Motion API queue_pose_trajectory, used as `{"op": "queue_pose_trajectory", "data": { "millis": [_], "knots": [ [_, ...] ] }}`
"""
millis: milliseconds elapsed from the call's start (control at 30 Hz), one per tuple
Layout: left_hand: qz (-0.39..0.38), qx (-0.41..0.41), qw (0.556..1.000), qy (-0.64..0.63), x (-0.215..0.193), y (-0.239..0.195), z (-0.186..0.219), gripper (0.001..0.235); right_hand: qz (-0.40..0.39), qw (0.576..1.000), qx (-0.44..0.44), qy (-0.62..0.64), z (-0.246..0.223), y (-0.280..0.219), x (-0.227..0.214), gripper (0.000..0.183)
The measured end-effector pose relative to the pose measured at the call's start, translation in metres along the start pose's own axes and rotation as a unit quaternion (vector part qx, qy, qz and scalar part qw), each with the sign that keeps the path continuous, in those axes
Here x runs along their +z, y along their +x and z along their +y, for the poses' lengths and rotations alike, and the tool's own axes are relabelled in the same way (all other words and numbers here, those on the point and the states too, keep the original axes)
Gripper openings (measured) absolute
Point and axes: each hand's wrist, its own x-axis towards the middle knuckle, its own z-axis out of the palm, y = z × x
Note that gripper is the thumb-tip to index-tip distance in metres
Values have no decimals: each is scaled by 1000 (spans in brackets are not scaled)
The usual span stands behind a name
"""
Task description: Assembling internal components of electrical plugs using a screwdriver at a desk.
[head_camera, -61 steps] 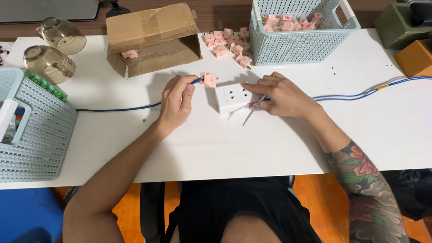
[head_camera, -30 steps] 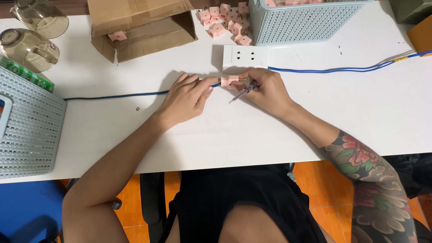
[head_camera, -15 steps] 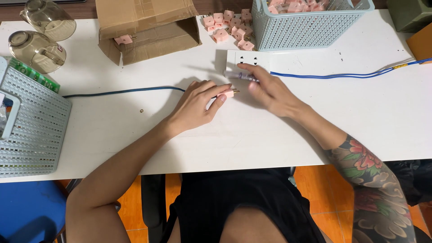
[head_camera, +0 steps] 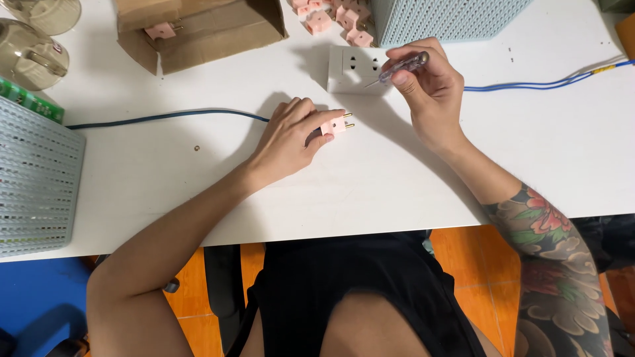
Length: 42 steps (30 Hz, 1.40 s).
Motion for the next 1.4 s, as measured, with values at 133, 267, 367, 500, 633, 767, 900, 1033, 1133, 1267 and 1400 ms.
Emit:
{"op": "queue_pose_trajectory", "data": {
  "millis": [133,267,367,500,633,767,900,1033,1133,1267,1400],
  "knots": [
    [-1,3,1000,-20,-2,0,5,43,-50,997,4,57,-8,-12,6,40],
    [2,4,999,-44,0,0,8,36,-123,991,-27,39,-19,-18,14,41],
    [-8,2,998,-56,2,-1,9,32,-150,988,-37,28,-19,-20,18,43],
    [-8,0,998,-62,3,-2,5,33,-166,985,-24,23,-19,-22,24,44],
    [-42,19,998,-44,5,-2,-2,32,-122,991,-43,43,-19,-21,33,39],
    [-42,26,998,-26,3,-2,-1,31,-130,990,-43,36,-25,-21,37,39],
    [-38,29,999,-19,0,-1,2,27,-140,988,-61,40,-25,-19,42,37],
    [-36,33,999,-14,-3,1,6,26,-138,986,-78,42,-20,-19,41,35],
    [-39,32,999,-20,-1,0,6,26,-141,986,-81,45,-21,-20,42,33],
    [-53,29,998,-10,0,0,2,28,-149,982,-102,54,-14,-20,39,28],
    [-55,26,998,-13,4,0,0,28,-154,980,-118,52,-12,-18,37,24]
  ]
}}
